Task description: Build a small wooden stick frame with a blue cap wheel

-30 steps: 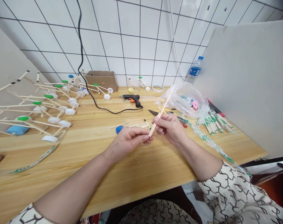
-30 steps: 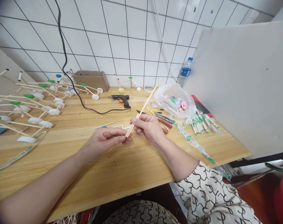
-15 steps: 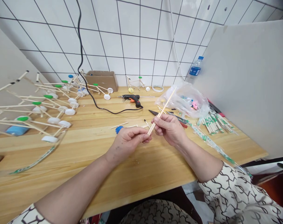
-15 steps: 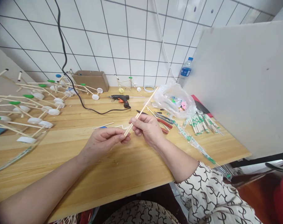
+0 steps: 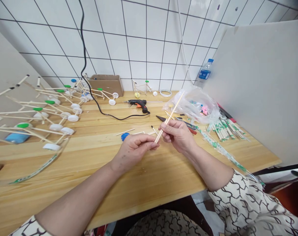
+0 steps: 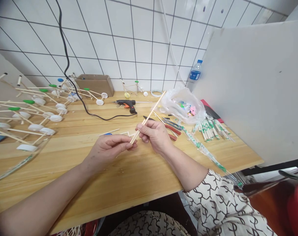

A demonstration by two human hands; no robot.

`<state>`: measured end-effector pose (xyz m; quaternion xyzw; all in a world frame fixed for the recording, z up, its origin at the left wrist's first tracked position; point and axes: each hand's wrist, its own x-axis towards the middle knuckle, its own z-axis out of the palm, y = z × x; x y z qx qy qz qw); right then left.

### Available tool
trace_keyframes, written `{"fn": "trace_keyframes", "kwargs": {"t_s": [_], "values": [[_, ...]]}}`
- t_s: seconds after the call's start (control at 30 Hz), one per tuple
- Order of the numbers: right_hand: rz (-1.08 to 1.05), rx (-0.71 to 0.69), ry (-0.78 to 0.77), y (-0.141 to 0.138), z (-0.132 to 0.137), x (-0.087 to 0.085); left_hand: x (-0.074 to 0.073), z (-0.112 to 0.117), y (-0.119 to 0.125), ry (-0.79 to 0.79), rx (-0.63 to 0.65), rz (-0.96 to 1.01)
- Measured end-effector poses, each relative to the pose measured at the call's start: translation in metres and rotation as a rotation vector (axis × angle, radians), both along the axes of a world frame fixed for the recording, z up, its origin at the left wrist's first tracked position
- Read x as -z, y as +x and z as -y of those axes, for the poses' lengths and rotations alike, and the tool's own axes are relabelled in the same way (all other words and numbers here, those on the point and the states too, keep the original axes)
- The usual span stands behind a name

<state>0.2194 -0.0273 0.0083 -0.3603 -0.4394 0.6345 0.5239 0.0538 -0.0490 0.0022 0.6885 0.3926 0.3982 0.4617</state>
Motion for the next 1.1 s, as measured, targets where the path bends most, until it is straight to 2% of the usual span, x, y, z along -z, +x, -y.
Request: {"fn": "trace_keyframes", "kwargs": {"t_s": [0.13,0.27,0.5,0.77,1.1], "values": [[-0.004,0.011,-0.012,-0.0014,0.0005,0.0001,-0.0001,0.0022,0.0029,0.027,-0.042,0.014],[0.016,0.028,0.012,-0.0005,0.0005,-0.0005,0.0014,0.0013,0.0028,0.027,-0.018,0.028],[0.065,0.019,0.056,0.0014,-0.0009,0.0007,0.0025,-0.0036,-0.0022,-0.200,0.112,0.148],[0.170,-0.038,0.107,-0.0025,0.0031,0.0044,0.0042,-0.0063,-0.0012,-0.273,0.152,0.186],[0.256,-0.133,0.203,-0.0071,0.0082,0.0020,0.0028,-0.0028,0.0050,-0.268,0.042,0.115]]}}
